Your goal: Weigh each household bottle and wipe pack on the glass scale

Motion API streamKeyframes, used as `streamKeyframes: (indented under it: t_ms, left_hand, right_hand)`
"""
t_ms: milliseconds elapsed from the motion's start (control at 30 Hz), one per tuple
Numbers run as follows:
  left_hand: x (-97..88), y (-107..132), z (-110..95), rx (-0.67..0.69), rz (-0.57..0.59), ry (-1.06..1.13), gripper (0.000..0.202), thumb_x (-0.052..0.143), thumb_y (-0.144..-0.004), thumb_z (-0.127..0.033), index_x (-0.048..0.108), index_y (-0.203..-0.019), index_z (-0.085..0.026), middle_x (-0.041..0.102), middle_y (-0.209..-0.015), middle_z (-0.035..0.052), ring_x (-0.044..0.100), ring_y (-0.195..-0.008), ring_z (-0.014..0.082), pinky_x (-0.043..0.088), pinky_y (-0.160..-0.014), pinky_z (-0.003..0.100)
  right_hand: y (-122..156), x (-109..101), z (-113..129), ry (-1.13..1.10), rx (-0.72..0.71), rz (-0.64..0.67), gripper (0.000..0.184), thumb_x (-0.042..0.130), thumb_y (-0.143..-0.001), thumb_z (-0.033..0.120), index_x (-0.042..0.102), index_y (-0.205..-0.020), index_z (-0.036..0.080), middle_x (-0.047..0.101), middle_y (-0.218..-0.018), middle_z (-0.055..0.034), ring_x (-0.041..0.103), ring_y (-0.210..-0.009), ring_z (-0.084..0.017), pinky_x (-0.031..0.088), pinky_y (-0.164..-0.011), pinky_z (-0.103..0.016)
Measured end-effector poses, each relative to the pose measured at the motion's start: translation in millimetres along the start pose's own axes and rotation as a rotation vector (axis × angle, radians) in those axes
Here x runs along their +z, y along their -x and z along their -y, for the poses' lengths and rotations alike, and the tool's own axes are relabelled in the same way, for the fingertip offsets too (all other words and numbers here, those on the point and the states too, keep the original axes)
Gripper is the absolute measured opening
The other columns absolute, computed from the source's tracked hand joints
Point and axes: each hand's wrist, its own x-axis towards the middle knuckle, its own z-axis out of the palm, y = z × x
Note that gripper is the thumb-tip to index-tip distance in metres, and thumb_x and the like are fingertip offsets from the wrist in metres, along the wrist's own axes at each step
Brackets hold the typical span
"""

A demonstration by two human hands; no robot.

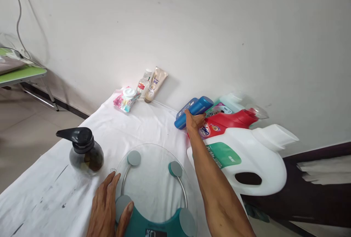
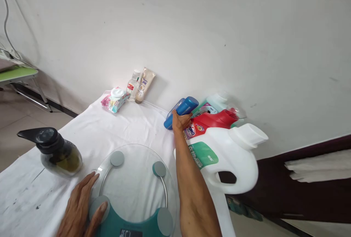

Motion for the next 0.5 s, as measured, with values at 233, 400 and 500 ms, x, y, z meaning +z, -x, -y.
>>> streamKeyframes:
  t_ms: [233,400,500]
  left_hand:
    - [-0.3,0,1,0.002,-0.018,-0.002,0.049,0.045,-0.109,-0.043,0.043,-0.155,-0.026,0.052,-0.157,0.0166,0.054,-0.145,0.0376,0.051,-0.116,0.069]
    - [-1.7,0,-2,0.015,-0.028,-0.027,0.049,0.045,-0.109,-0.042,0.041,-0.156,-0.028,0.051,-0.158,0.0163,0.053,-0.145,0.0386,0.051,-0.114,0.071]
    - [-2.8,1,-6,0.042,-0.021,-0.065,0.049,0.045,-0.110,-0.039,0.039,-0.157,-0.027,0.051,-0.158,0.0171,0.054,-0.143,0.0390,0.052,-0.112,0.070]
  right_hand:
    - [22,0,18,0.068,-0.106,-0.175,0.060,0.092,-0.070,0.044,0.043,-0.099,0.027,0.052,-0.132,-0.0199,0.031,-0.143,-0.044,0.029,-0.122,-0.064]
    - [26,26,57,0.193,-0.524,-0.105,0.077,0.074,-0.089,0.046,0.037,-0.150,0.016,0.032,-0.165,-0.0265,0.024,-0.159,-0.039,0.022,-0.129,-0.067]
    - [5,68,84,0.272,-0.558,0.130,0.072,0.062,-0.094,0.035,0.032,-0.157,0.017,0.041,-0.162,-0.0234,0.036,-0.155,-0.033,0.029,-0.128,-0.060]
